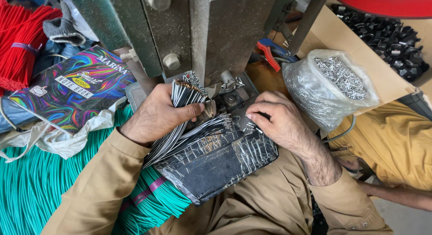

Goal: The person holds a bundle of black wires in one hand and repeatedly places a metal terminal onto a wire end under a bench-mounted crimping press, operating the press to crimp the terminal onto the wire, then reaches into a bag of metal terminals for the next one. The crimped wires accumulate in the bundle as the cycle repeats.

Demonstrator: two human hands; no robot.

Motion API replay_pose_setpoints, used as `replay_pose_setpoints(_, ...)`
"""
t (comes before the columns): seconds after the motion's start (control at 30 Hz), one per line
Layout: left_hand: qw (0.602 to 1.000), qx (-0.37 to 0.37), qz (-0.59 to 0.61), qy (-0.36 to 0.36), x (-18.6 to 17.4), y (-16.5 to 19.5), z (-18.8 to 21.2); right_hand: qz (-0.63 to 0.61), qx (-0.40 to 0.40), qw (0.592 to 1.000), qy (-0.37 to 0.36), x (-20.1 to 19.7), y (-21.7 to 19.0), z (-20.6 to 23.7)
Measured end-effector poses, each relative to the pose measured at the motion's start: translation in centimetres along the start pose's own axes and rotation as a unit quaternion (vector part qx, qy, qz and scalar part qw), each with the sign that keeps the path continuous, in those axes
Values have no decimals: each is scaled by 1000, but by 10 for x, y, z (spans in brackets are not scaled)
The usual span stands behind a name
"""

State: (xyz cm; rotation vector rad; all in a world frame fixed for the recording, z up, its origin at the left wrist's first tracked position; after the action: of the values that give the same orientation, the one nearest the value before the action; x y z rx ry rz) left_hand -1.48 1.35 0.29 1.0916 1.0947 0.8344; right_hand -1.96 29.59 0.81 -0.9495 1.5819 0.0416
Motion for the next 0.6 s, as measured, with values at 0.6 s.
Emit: replay_pose_setpoints(0.6, 1000, 7, 11, -3, -2, -1, -2, -359, 54, 931, 48, 54, -10, -37)
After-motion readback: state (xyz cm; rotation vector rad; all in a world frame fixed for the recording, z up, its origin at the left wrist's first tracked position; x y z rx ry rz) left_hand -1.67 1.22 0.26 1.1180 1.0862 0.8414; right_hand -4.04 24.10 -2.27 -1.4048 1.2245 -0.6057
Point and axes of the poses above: each hand's wrist, its own z-axis away from the middle knuckle, its own x-axis out of the palm, y = z × x, the point moved 2 cm from there along -z, towards the middle knuckle, and after that the axes turned 1 degree about -z, right-handed, at the moved point
